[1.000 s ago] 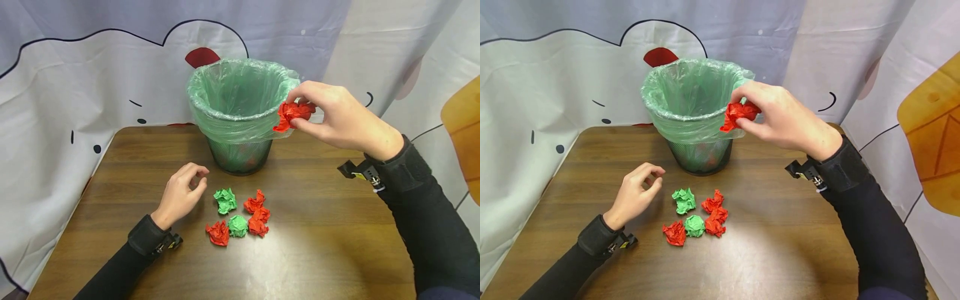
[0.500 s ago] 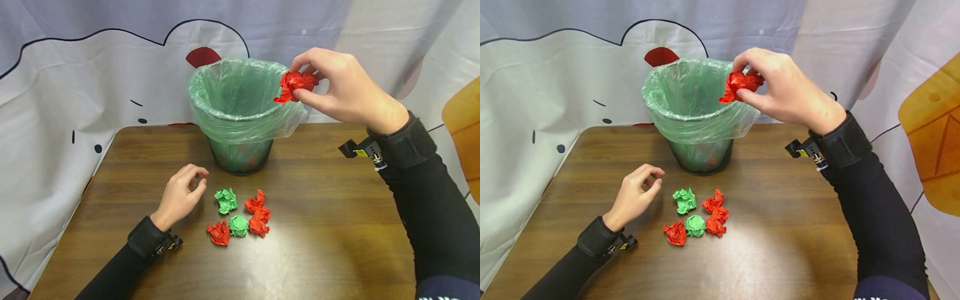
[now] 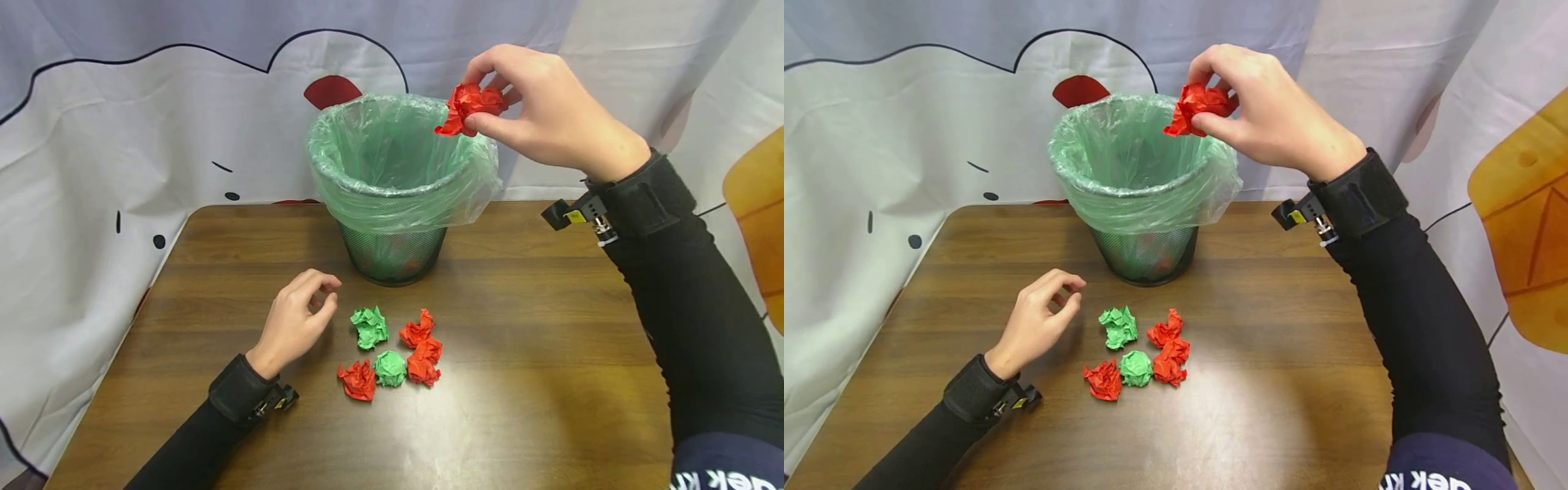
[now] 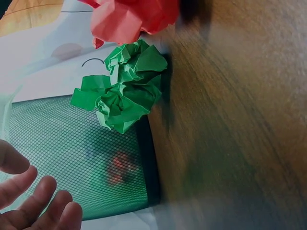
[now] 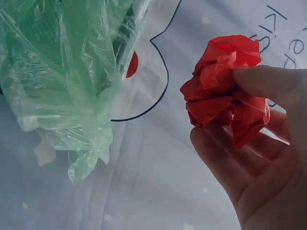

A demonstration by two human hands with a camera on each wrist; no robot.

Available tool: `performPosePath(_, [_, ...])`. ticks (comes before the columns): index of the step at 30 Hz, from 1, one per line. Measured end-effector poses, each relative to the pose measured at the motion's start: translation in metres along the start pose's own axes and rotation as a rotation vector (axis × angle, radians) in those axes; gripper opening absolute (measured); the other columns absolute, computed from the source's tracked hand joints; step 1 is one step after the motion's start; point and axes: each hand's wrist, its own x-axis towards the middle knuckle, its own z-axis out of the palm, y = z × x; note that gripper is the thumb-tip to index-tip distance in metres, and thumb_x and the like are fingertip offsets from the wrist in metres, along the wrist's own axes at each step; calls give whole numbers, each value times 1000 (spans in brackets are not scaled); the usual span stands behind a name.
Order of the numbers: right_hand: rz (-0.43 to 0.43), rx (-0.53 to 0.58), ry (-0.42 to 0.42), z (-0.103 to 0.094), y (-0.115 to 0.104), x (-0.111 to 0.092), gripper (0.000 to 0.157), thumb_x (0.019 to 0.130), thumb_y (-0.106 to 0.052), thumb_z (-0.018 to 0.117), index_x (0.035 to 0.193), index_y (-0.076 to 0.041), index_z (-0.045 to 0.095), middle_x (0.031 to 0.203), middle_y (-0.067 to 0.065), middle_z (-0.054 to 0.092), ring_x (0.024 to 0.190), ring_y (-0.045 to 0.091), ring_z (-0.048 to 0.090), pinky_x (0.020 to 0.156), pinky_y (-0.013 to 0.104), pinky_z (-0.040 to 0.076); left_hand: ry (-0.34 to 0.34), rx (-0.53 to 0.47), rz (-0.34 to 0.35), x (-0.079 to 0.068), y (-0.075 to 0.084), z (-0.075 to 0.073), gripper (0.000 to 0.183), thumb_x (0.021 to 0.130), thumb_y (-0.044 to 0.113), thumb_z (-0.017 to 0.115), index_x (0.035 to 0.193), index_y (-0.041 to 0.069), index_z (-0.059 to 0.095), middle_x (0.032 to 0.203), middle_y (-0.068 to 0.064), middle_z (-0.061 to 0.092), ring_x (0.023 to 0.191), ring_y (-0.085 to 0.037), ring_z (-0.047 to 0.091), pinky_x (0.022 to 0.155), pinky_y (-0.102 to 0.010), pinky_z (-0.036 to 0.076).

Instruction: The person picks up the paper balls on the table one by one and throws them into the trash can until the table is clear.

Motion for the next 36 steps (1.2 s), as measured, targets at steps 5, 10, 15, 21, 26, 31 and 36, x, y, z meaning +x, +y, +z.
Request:
performPosePath(5, [33, -4, -56, 4, 1, 10, 35, 91, -16, 72, 122, -4, 61, 111, 1, 65, 90, 2, 56, 83, 11, 44, -5, -4, -4, -1, 1, 1, 18, 92, 7, 61, 106, 17, 68, 100, 5, 64, 89, -17, 63, 71, -30, 52])
performPosePath(10, [59, -8, -125, 7, 3, 17, 37, 94, -22, 70, 126, -7, 60, 115, 1, 63, 92, 10, 58, 83, 15, 46, -8, -8, -15, -2, 1, 1, 19, 91, 7, 61, 106, 17, 68, 100, 2, 65, 89, -15, 63, 71, -29, 52])
performPosePath(15, [53, -15, -183, 11, 5, 24, 39, 96, -19, 67, 131, -7, 60, 119, 6, 63, 97, 20, 58, 86, 32, 49, -12, -6, -19, -3, 3, 2, 18, 92, 7, 62, 106, 17, 68, 100, 1, 66, 88, -11, 61, 71, -29, 52])
performPosePath(21, [58, -1, -239, 14, 7, 31, 45, 96, -19, 65, 139, -5, 56, 124, 9, 63, 104, 22, 60, 92, 40, 52, -9, -16, -14, 1, 7, 3, 18, 92, 8, 61, 106, 17, 68, 100, 5, 64, 88, -14, 62, 71, -35, 54])
performPosePath(26, [58, -15, -276, 17, 8, 30, 47, 97, -21, 65, 141, -7, 56, 133, 10, 61, 114, 27, 60, 96, 45, 50, -27, -22, -10, 2, 10, 6, 18, 93, 9, 61, 107, 17, 68, 101, 3, 64, 90, -15, 61, 72, -37, 54])
performPosePath(31, [37, -32, -260, 17, 9, 24, 39, 98, -20, 63, 135, -9, 61, 130, 8, 63, 111, 27, 60, 94, 44, 48, -32, -15, -7, 3, 12, 7, 17, 93, 10, 61, 107, 17, 68, 101, 5, 63, 88, -17, 61, 73, -35, 53])
performPosePath(36, [22, -46, -243, 15, 8, 17, 34, 98, -19, 62, 131, -9, 64, 125, 7, 64, 105, 26, 60, 91, 43, 47, -37, -5, -1, 3, 12, 7, 14, 94, 12, 62, 106, 16, 68, 100, 5, 63, 85, -17, 60, 71, -34, 52])
